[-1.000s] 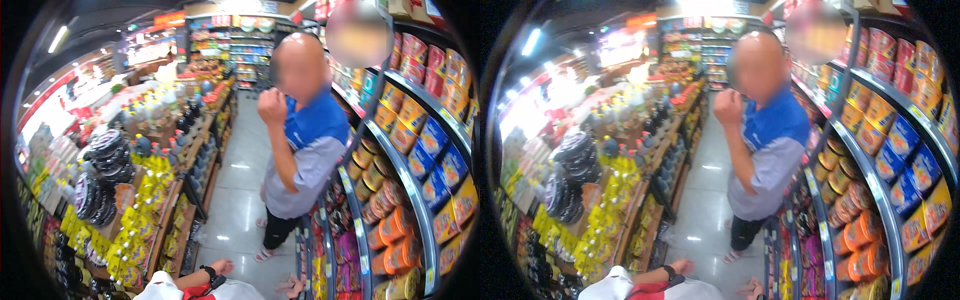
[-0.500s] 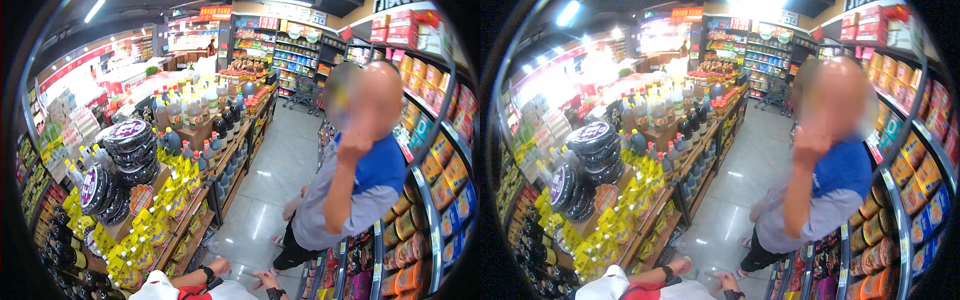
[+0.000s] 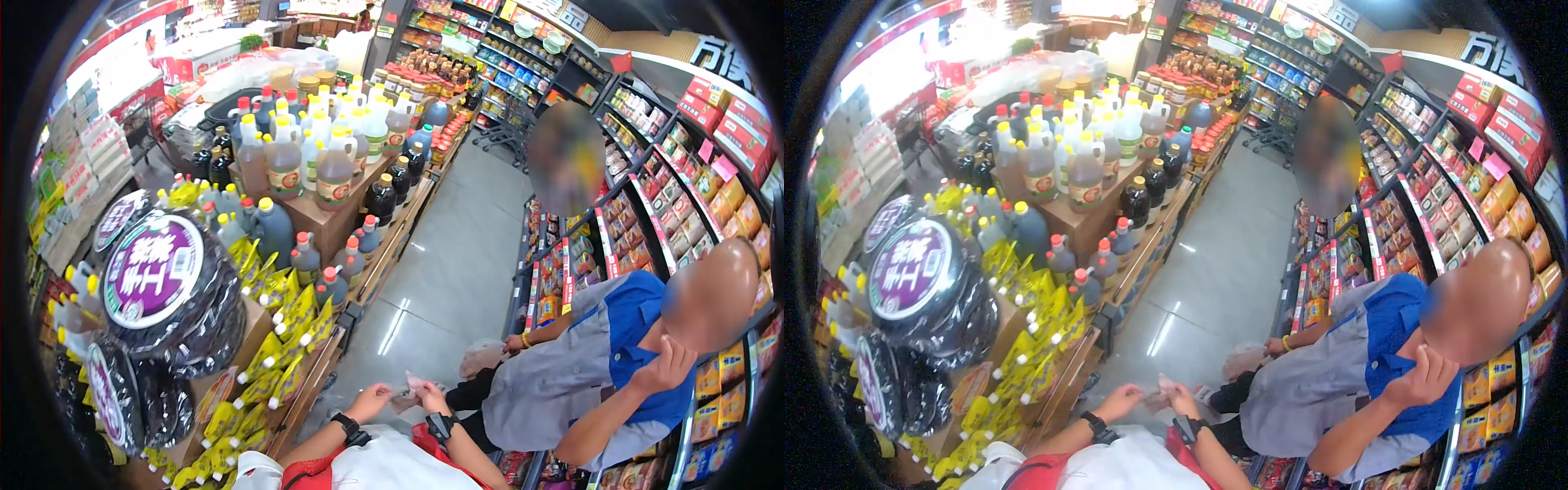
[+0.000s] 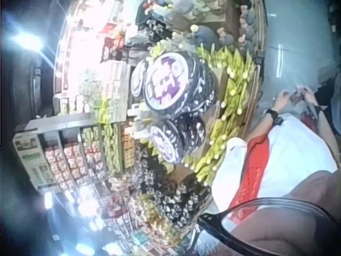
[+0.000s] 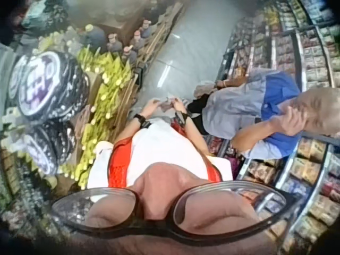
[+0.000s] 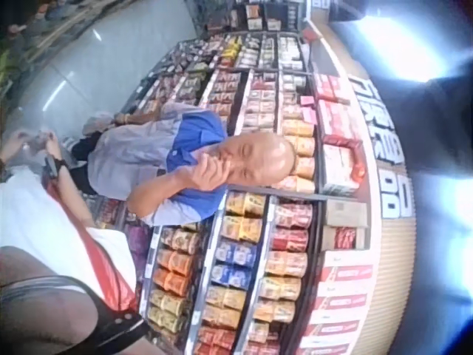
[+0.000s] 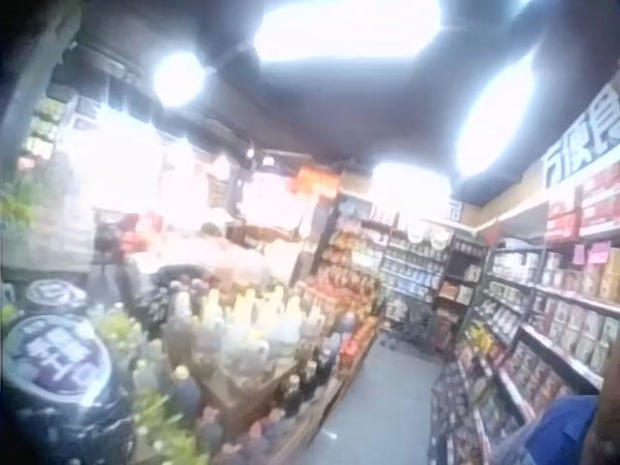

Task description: Stocking and organizing packs of instant noodles on supermarket shelves.

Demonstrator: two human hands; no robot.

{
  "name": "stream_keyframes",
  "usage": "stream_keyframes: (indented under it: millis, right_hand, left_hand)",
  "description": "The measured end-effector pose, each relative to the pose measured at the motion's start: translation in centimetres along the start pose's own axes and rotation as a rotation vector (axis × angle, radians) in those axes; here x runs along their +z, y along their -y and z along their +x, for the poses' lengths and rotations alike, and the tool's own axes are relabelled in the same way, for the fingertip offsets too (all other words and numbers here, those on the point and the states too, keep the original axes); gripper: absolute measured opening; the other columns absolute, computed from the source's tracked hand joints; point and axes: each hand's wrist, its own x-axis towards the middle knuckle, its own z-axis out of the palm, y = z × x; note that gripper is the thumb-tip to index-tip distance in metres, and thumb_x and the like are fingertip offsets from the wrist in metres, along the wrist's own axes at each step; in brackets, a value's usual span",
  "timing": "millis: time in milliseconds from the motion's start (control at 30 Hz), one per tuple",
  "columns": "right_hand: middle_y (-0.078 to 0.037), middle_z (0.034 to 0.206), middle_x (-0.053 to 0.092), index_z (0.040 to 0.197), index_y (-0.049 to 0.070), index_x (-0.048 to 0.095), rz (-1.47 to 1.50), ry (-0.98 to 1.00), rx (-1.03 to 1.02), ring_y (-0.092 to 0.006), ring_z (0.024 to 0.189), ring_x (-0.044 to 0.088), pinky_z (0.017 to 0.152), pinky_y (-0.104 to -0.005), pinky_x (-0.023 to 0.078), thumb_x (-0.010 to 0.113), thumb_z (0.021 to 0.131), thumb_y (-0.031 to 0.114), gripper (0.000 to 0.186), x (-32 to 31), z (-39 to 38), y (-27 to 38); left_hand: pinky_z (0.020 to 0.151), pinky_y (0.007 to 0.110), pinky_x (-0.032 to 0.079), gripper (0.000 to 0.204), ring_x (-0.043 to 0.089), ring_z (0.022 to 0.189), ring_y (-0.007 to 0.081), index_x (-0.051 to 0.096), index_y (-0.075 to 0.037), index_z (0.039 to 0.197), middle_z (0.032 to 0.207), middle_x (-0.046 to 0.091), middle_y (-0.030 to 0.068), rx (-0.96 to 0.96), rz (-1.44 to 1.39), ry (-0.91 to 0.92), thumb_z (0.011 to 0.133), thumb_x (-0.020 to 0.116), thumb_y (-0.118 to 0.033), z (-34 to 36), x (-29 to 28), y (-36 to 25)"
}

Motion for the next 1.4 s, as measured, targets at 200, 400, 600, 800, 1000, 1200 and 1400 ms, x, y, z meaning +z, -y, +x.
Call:
stream_keyframes:
  millis: [200,400,600,800,1000,1200,1400]
  right_hand:
    - [-0.005,0.097,0.060,0.110,0.003,0.056,-0.048,0.123,0.093,-0.0141,0.087,0.056,0.075,-0.0274,0.046,0.051,0.088,0.014,0.025,-0.7,8.0,8.3]
    - [-0.008,0.071,0.060,0.101,0.005,0.059,-0.180,0.186,0.240,-0.0216,0.069,0.063,0.063,-0.0313,0.049,0.052,0.088,0.021,0.021,-5.0,16.9,18.4]
    - [-0.008,0.078,0.063,0.091,0.004,0.062,-0.335,0.162,0.017,-0.0190,0.077,0.064,0.060,-0.0348,0.050,0.059,0.086,0.033,0.030,-14.1,28.7,19.4]
    - [-0.008,0.083,0.064,0.098,0.004,0.061,0.581,0.094,0.063,-0.0197,0.077,0.064,0.065,-0.0337,0.053,0.062,0.085,0.033,0.031,-22.8,31.3,25.9]
    - [-0.016,0.077,0.067,0.091,-0.001,0.066,-0.488,-0.546,0.419,-0.0267,0.075,0.067,0.066,-0.0408,0.053,0.057,0.081,0.028,0.033,-36.5,38.3,11.3]
    - [-0.014,0.080,0.068,0.084,0.004,0.065,-0.358,-0.173,0.357,-0.0224,0.074,0.067,0.068,-0.0364,0.054,0.071,0.061,0.021,0.029,-41.2,39.1,17.2]
    - [-0.017,0.091,0.067,0.091,0.002,0.064,-0.547,-0.718,0.554,-0.0208,0.085,0.066,0.072,-0.0331,0.052,0.065,0.076,0.023,0.026,-46.5,41.1,13.0]
  left_hand:
    - [0.072,0.031,0.049,0.036,0.061,0.079,0.0189,0.058,0.001,0.110,0.088,0.065,0.0122,0.022,0.082,0.017,0.083,0.062,-0.023,7.2,-0.9,-3.3]
    - [0.070,0.032,0.049,0.036,0.061,0.078,0.0200,0.058,0.001,0.110,0.087,0.065,0.0125,-0.077,0.188,0.000,0.082,0.063,-0.022,19.4,0.0,-4.0]
    - [0.069,0.026,0.047,0.032,0.059,0.078,0.0144,0.058,0.000,0.110,0.085,0.064,0.0073,-0.094,0.037,0.069,0.084,0.060,-0.018,32.0,3.7,-13.3]
    - [0.074,0.026,0.046,0.031,0.057,0.087,0.0151,0.055,0.002,0.114,0.097,0.062,0.0084,-0.045,0.311,0.254,0.088,0.056,-0.015,41.3,5.3,-21.4]
    - [0.071,0.026,0.045,0.032,0.057,0.079,0.0134,0.058,0.002,0.111,0.084,0.062,0.0061,-0.065,0.222,0.272,0.084,0.060,-0.015,54.3,7.6,-24.9]
    - [0.070,0.024,0.043,0.031,0.056,0.078,0.0130,0.057,0.000,0.112,0.085,0.061,0.0044,-0.131,0.201,0.417,0.086,0.056,-0.018,68.4,8.3,-28.2]
    - [0.067,0.029,0.046,0.026,0.059,0.082,0.0155,0.058,-0.004,0.108,0.094,0.063,0.0057,-0.154,0.267,0.412,0.087,0.050,-0.017,82.2,10.4,-34.0]
